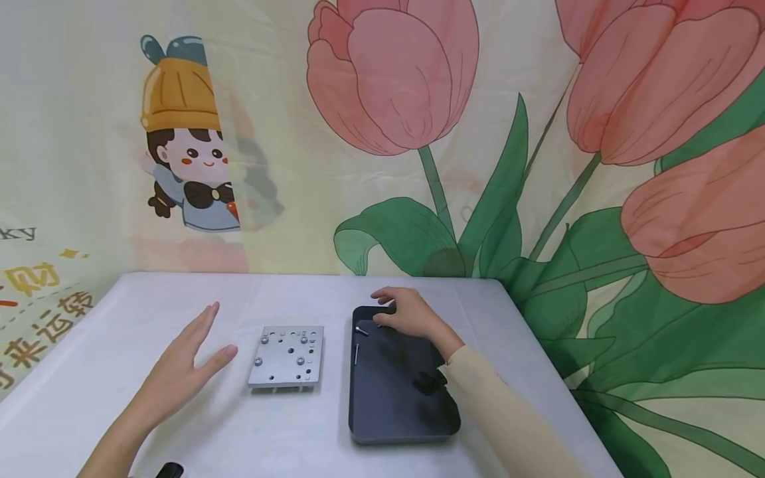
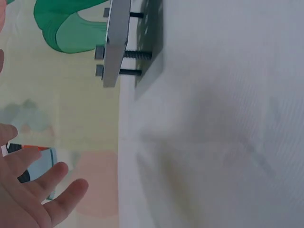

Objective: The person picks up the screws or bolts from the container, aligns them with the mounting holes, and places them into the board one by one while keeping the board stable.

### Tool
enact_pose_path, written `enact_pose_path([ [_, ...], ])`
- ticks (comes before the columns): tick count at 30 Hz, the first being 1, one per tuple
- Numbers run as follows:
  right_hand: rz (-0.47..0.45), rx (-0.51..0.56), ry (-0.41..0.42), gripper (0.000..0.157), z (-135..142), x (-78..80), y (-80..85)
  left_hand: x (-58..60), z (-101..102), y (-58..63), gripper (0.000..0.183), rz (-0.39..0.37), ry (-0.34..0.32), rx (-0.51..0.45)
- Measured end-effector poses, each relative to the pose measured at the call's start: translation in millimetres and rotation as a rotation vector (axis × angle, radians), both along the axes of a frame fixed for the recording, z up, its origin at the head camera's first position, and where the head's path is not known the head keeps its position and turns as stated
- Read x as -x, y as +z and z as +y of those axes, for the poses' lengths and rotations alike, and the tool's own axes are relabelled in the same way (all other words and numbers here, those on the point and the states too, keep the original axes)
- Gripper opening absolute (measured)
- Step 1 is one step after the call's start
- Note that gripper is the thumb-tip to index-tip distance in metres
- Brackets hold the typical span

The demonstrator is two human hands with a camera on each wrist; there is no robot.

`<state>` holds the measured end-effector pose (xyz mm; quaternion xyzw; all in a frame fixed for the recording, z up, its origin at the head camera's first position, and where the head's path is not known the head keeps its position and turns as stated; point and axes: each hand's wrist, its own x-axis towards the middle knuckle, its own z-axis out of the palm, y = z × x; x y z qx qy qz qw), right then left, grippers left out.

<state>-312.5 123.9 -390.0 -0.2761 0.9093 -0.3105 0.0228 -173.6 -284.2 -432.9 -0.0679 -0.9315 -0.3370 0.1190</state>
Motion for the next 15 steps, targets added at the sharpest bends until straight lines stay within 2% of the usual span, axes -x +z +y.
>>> enact_pose_path([
  [6,-0.068,0.055,-0.01,0.038,-12,7.7,-13.8,-5.2,14,-3.3,0.095,-0.037,0.007,-0.093],
  [15,-0.154,0.018,-0.045,0.032,-26,14.3,-28.4,-11.5,35,-12.2,0.096,-0.212,0.042,-0.252],
])
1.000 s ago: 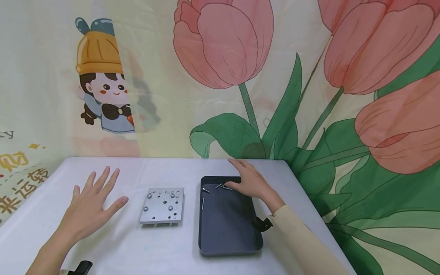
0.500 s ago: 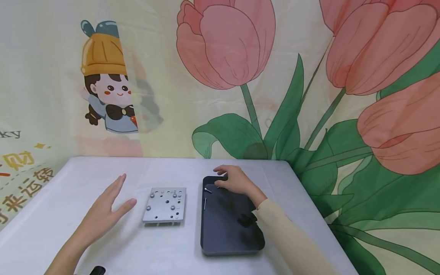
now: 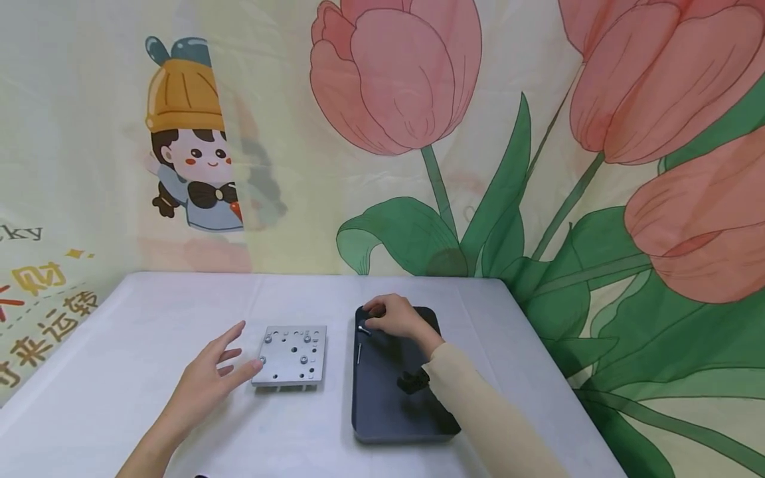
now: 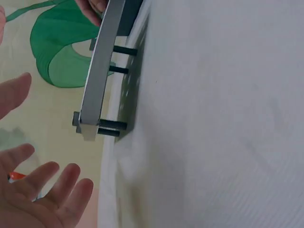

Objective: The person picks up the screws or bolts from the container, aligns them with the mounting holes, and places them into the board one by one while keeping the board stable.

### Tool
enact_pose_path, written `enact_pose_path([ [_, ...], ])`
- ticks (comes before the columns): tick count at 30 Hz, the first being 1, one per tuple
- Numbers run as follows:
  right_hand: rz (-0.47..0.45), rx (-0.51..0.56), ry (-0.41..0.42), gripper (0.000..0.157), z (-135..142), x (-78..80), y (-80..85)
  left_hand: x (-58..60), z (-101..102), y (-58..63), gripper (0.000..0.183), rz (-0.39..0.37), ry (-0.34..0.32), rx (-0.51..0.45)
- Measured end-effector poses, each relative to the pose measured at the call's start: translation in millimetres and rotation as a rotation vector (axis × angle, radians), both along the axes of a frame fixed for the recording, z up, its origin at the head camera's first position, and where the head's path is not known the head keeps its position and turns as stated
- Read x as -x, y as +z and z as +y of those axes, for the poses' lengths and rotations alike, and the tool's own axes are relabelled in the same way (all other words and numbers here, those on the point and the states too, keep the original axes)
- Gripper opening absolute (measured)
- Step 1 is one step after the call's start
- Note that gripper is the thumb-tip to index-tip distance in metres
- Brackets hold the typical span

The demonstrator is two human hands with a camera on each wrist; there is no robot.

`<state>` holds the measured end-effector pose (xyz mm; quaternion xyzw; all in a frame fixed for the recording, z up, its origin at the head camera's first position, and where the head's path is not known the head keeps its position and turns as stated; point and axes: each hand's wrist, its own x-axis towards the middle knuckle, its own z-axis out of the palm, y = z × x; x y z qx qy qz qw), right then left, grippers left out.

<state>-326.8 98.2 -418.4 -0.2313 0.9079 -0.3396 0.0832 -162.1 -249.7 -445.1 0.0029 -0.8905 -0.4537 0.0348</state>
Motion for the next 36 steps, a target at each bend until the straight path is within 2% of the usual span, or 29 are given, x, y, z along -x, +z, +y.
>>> enact_pose_path([
  [5,-0.01,-0.038,0.016,0.032,-5,2.2,-3.7,0.5,10,-4.2,0.099,-0.053,-0.003,-0.008],
  [12,0.002,-0.07,-0.015,0.027,-10,5.7,-11.0,6.1,18,-5.8,0.102,-0.12,0.004,-0.037],
  [22,0.004,-0.082,-0.037,0.021,-14,12.2,-24.4,11.4,30,-13.8,0.103,-0.145,0.033,-0.034],
  [36,0.054,-0.113,-0.072,0.014,-18,10.9,-32.6,13.0,27,-18.7,0.103,-0.15,0.046,-0.048],
])
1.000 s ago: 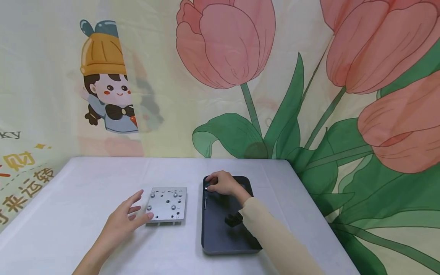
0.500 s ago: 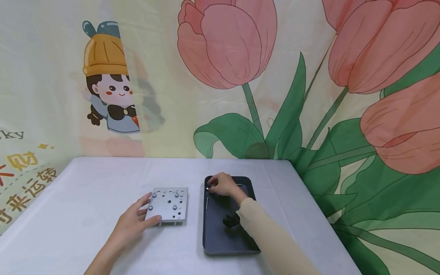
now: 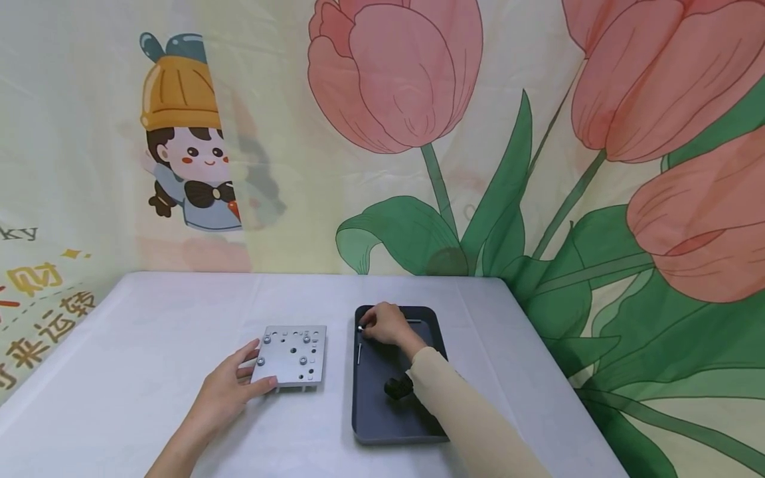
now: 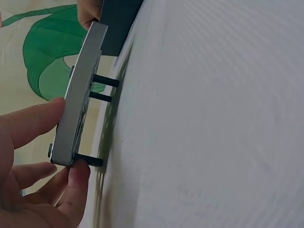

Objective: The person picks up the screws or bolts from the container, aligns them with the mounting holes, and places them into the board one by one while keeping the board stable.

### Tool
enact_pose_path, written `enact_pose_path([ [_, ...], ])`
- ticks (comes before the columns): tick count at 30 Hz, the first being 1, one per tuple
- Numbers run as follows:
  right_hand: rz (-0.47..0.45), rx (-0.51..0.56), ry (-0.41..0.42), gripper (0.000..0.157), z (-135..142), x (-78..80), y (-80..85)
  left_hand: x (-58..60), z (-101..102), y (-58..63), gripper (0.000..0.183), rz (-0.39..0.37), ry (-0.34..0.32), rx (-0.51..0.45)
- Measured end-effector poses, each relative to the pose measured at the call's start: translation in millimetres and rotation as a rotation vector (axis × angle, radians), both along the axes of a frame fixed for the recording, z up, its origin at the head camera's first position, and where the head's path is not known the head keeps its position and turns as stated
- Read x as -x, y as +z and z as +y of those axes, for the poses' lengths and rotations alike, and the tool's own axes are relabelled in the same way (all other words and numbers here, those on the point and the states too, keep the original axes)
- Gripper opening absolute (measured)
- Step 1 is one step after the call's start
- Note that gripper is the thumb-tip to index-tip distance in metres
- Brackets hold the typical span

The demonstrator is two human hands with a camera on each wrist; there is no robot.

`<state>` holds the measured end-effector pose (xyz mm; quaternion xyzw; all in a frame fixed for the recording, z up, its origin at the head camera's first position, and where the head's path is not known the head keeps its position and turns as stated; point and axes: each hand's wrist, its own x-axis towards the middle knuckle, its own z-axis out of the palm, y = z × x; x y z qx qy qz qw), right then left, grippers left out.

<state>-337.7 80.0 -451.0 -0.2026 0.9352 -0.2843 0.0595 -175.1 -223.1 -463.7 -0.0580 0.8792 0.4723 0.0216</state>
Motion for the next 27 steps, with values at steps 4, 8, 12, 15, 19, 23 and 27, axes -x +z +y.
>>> enact_pose_path([
  [4,0.021,-0.008,0.009,0.012,0,-1.4,0.8,1.4,-2,-2.0,0.104,-0.007,0.002,0.015],
  [8,0.039,-0.007,0.033,0.011,2,0.0,-0.6,1.8,-4,-3.7,0.102,-0.013,0.003,0.02],
  [12,0.036,0.013,0.044,0.011,6,2.2,-3.9,1.4,-3,-5.2,0.102,-0.016,0.005,0.017],
  [15,0.028,0.038,0.06,0.011,8,2.4,-5.1,-0.6,-3,-6.5,0.103,-0.016,0.008,0.021],
  [19,0.025,0.047,0.08,0.011,9,1.4,-4.7,-2.8,-4,-7.4,0.103,-0.018,0.011,0.012],
  [23,0.025,0.058,0.081,0.011,11,1.4,-4.2,-2.6,-5,-7.7,0.103,-0.014,0.01,0.01],
  [27,0.016,0.07,0.074,0.011,13,1.3,-4.7,-2.0,-4,-7.8,0.103,-0.004,0.004,0.013],
])
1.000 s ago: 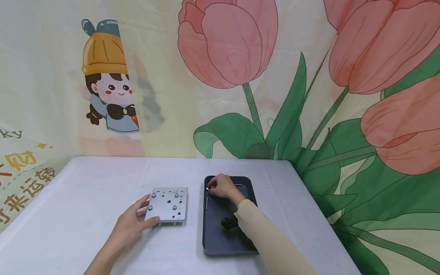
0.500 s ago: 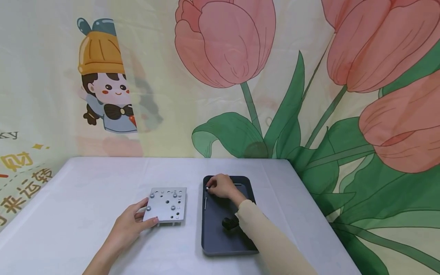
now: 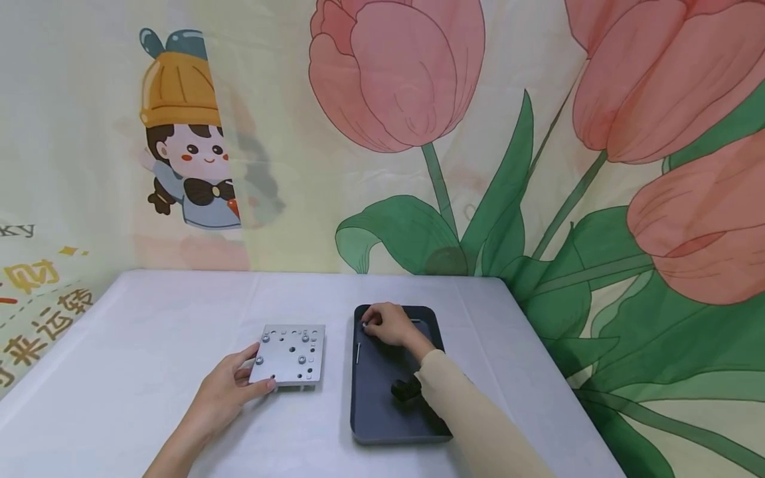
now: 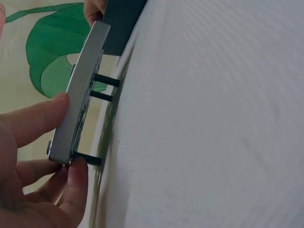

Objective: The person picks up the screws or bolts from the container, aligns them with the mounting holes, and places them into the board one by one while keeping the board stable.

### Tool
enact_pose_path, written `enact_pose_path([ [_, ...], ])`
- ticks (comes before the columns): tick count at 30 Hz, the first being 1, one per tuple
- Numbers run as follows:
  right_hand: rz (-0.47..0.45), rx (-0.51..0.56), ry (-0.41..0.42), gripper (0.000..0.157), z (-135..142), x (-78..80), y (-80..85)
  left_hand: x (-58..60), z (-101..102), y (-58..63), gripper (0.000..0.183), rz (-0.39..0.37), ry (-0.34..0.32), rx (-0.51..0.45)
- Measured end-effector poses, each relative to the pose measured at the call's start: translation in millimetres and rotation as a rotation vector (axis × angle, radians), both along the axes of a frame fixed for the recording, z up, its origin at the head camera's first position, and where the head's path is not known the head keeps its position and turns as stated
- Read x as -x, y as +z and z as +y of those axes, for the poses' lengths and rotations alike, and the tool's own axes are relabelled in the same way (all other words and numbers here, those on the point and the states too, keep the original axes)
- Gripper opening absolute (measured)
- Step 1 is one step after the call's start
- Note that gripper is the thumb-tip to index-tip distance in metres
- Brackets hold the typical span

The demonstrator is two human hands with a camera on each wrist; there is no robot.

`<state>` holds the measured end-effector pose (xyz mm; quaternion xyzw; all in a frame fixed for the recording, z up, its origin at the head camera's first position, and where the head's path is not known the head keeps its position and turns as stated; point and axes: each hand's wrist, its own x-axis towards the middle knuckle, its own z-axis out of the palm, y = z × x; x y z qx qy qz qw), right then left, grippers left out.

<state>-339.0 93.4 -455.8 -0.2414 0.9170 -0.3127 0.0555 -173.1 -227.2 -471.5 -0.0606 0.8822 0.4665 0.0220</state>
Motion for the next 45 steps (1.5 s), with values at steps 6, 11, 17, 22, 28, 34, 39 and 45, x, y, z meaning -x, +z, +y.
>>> enact_pose_path([
  [6,0.011,0.01,0.027,0.012,4,-1.1,-1.4,-0.2,2,-0.1,0.101,0.0,0.01,0.003],
  [11,0.011,0.023,0.024,0.018,5,-4.1,0.1,-0.7,3,0.3,0.101,0.009,0.009,-0.011],
  [17,0.015,0.052,0.014,0.017,4,-8.4,2.1,-1.5,1,0.1,0.102,0.013,0.005,-0.007],
  [22,0.016,0.088,-0.016,0.015,3,-10.2,3.8,-3.5,-2,0.9,0.103,0.026,0.005,0.014],
  [28,0.008,0.132,-0.054,0.012,5,-11.3,3.0,-3.1,-3,3.4,0.103,0.03,0.0,0.035],
  [34,0.0,0.174,-0.1,0.01,7,-11.0,5.7,-2.3,-3,3.4,0.103,0.023,0.002,0.028],
  [39,0.012,0.193,-0.103,0.011,9,-11.0,11.0,-0.6,-1,0.9,0.103,0.016,0.007,0.026],
  [45,0.028,0.221,-0.102,0.014,7,-10.3,16.2,-0.1,-2,-0.1,0.104,0.022,0.009,0.034],
])
